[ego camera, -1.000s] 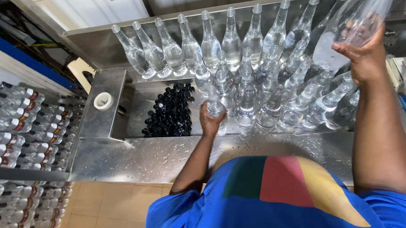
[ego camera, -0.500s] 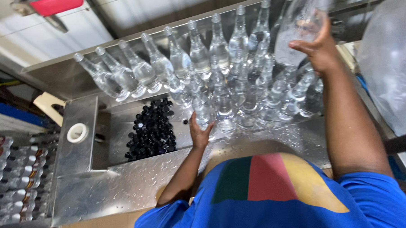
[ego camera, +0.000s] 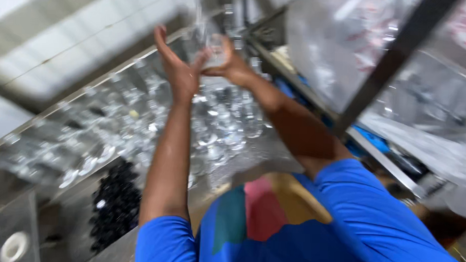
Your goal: The person repeatedly picks up clear plastic bottles from a bag and fills them with water from a tap. The filled bottles are then placed on a metal tray next to the tap.
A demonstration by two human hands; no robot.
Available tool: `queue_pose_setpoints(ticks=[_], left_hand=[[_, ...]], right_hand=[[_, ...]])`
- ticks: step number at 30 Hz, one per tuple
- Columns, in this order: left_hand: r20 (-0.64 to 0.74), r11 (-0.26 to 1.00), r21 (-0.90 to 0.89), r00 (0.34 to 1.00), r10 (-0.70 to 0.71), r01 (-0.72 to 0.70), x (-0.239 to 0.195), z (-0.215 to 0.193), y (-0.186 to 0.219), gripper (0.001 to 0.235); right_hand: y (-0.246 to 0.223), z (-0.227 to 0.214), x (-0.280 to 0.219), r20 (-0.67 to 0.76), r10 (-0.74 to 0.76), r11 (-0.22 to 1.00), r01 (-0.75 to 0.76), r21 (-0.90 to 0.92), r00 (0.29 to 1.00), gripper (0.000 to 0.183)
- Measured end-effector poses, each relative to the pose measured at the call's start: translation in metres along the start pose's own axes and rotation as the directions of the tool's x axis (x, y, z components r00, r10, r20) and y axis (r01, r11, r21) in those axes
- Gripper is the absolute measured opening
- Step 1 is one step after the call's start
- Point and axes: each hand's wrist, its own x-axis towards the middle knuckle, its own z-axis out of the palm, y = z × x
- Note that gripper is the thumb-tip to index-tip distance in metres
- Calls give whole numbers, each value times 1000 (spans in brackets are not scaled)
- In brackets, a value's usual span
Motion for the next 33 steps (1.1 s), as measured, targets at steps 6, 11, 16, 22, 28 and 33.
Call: queue_pose_setpoints(ticks=[6, 11, 16, 22, 28, 33], left_hand=[[47, 963, 17, 962, -270, 269, 44, 61, -50, 75], [7, 989, -97, 994, -111, 111, 32, 54, -55, 80], [-10, 947, -137, 955, -295, 291, 31, 47, -66, 91], [-63, 954, 95, 958, -279, 284, 27, 40, -42, 92], [-76, 982, 33, 980, -185, 188, 31, 42, -34, 67], [-113, 962, 23, 957, -269, 273, 30, 43, -45, 74]], right_hand=[[-39, -51, -55, 16, 10, 972, -6, -235, 1000, 154], [-187, -114, -202, 125, -497, 679, 475, -560, 859, 78], [-158, -293, -317, -259, -660, 505, 161, -848, 706, 18], [16, -494, -344, -663, -154, 485, -529, -697, 733, 10], [124, -538, -304, -675, 109, 372, -660, -653, 730, 31], [67, -489, -270, -607, 193, 351, -632, -691, 771, 89]])
